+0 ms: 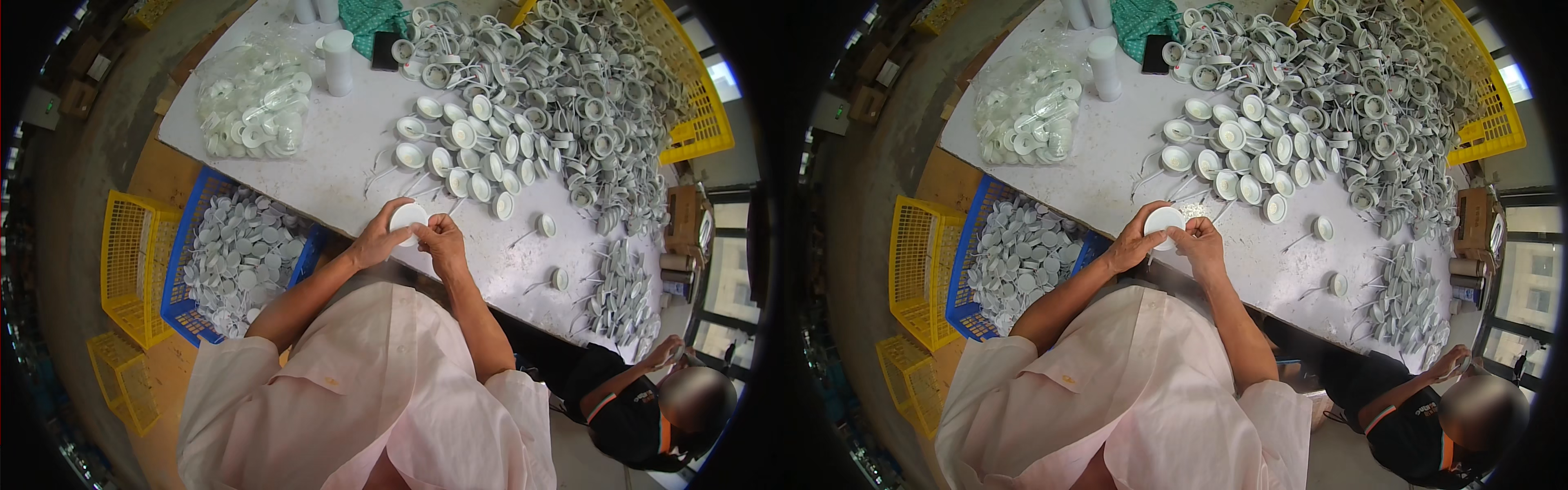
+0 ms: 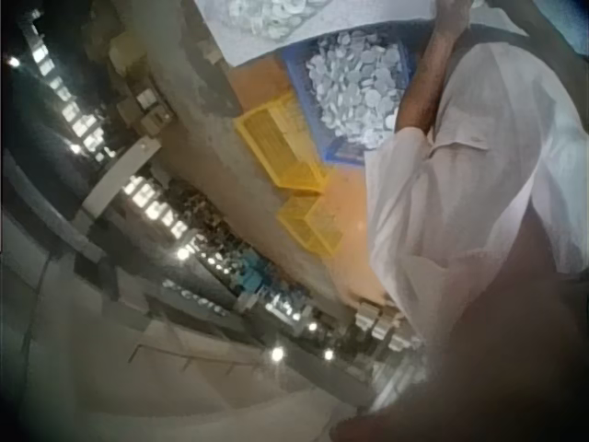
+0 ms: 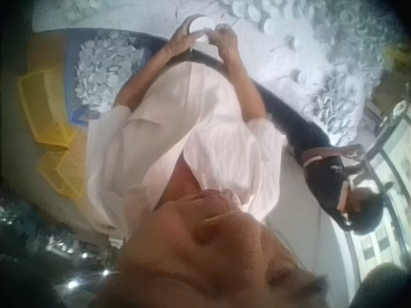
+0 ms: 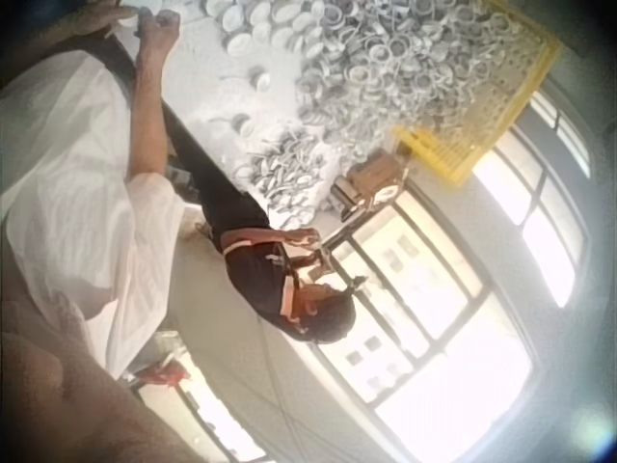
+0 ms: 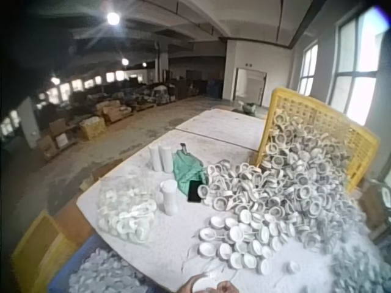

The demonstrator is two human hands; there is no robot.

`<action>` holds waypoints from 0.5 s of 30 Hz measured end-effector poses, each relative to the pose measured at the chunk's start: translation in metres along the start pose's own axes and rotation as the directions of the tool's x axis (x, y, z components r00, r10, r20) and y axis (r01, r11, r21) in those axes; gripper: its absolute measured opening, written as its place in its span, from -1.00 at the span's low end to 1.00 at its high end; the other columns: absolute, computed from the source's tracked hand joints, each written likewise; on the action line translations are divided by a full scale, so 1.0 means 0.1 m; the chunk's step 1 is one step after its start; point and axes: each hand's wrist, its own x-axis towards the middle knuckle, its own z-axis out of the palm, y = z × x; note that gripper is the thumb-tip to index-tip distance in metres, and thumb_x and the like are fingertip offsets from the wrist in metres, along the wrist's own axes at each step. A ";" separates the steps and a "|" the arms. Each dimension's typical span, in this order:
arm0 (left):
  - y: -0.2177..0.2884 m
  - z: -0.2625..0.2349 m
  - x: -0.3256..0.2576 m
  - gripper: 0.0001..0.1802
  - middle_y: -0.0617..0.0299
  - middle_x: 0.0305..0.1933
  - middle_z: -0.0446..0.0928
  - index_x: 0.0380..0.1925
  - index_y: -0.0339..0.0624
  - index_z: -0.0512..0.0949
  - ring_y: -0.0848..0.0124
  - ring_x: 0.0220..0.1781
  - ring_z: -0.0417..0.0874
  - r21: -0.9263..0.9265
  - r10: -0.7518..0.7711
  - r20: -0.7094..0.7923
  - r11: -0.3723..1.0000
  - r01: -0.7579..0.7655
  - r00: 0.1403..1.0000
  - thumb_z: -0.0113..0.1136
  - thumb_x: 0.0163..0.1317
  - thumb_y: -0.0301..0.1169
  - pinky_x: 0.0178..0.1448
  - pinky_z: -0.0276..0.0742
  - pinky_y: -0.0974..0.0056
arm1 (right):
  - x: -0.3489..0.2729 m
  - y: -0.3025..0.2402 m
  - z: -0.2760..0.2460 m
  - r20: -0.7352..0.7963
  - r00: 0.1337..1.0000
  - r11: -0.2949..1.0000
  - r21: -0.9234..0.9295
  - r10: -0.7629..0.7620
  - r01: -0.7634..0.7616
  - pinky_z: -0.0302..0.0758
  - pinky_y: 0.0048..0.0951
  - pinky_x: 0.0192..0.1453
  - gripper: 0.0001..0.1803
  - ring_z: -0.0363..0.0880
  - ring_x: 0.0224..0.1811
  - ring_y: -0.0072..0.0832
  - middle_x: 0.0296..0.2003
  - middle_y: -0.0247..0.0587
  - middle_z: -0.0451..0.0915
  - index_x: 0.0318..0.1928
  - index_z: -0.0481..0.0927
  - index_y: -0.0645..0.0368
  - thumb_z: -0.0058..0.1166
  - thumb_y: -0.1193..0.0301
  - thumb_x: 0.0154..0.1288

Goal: The person assembles light fixtures by hand by picking up light housings, fitting diffuser covers onto them, and placing the assembled units into a crate.

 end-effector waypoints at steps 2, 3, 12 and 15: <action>0.03 0.02 0.00 -0.48 0.08 0.01 0.41 0.17 -0.19 0.19 0.38 0.05 0.43 0.017 -0.017 -0.022 1.000 0.017 1.000 0.05 0.21 -0.39 0.14 0.35 0.30 | 0.00 -0.01 0.00 0.011 1.000 1.000 -0.002 0.013 -0.013 0.31 -0.70 -0.60 -0.71 0.32 -0.64 -0.74 -0.61 -0.47 0.39 -0.44 0.38 0.10 0.31 0.54 0.00; 0.02 0.03 -0.01 -0.48 0.08 0.01 0.41 0.17 -0.19 0.19 0.38 0.05 0.43 0.018 -0.019 -0.020 1.000 0.019 1.000 0.05 0.21 -0.39 0.14 0.35 0.30 | 0.00 -0.02 -0.01 0.023 0.999 1.000 -0.005 0.026 -0.026 0.32 -0.70 -0.59 -0.71 0.32 -0.63 -0.73 -0.60 -0.46 0.40 -0.45 0.38 0.10 0.32 0.53 0.00; -0.05 0.09 0.00 -0.55 0.08 -0.03 0.42 0.13 -0.22 0.23 0.38 0.00 0.44 -0.029 -0.039 -0.041 0.999 0.038 0.998 -0.06 0.23 -0.39 0.11 0.35 0.30 | 0.02 0.00 -0.12 0.109 0.993 0.991 -0.130 0.035 -0.021 0.40 -0.63 -0.52 -0.70 0.40 -0.60 -0.64 -0.57 -0.35 0.46 -0.49 0.36 0.10 0.31 0.44 0.07; -0.13 0.06 0.02 -0.57 0.09 0.09 0.43 0.15 -0.21 0.20 0.38 0.09 0.44 -0.017 -0.047 0.025 0.999 0.048 0.999 -0.07 0.30 -0.39 0.21 0.32 0.28 | 0.02 0.04 -0.14 0.108 0.994 0.995 -0.094 0.028 -0.018 0.38 -0.66 -0.53 -0.66 0.37 -0.61 -0.68 -0.59 -0.40 0.43 -0.51 0.33 0.09 0.33 0.43 0.05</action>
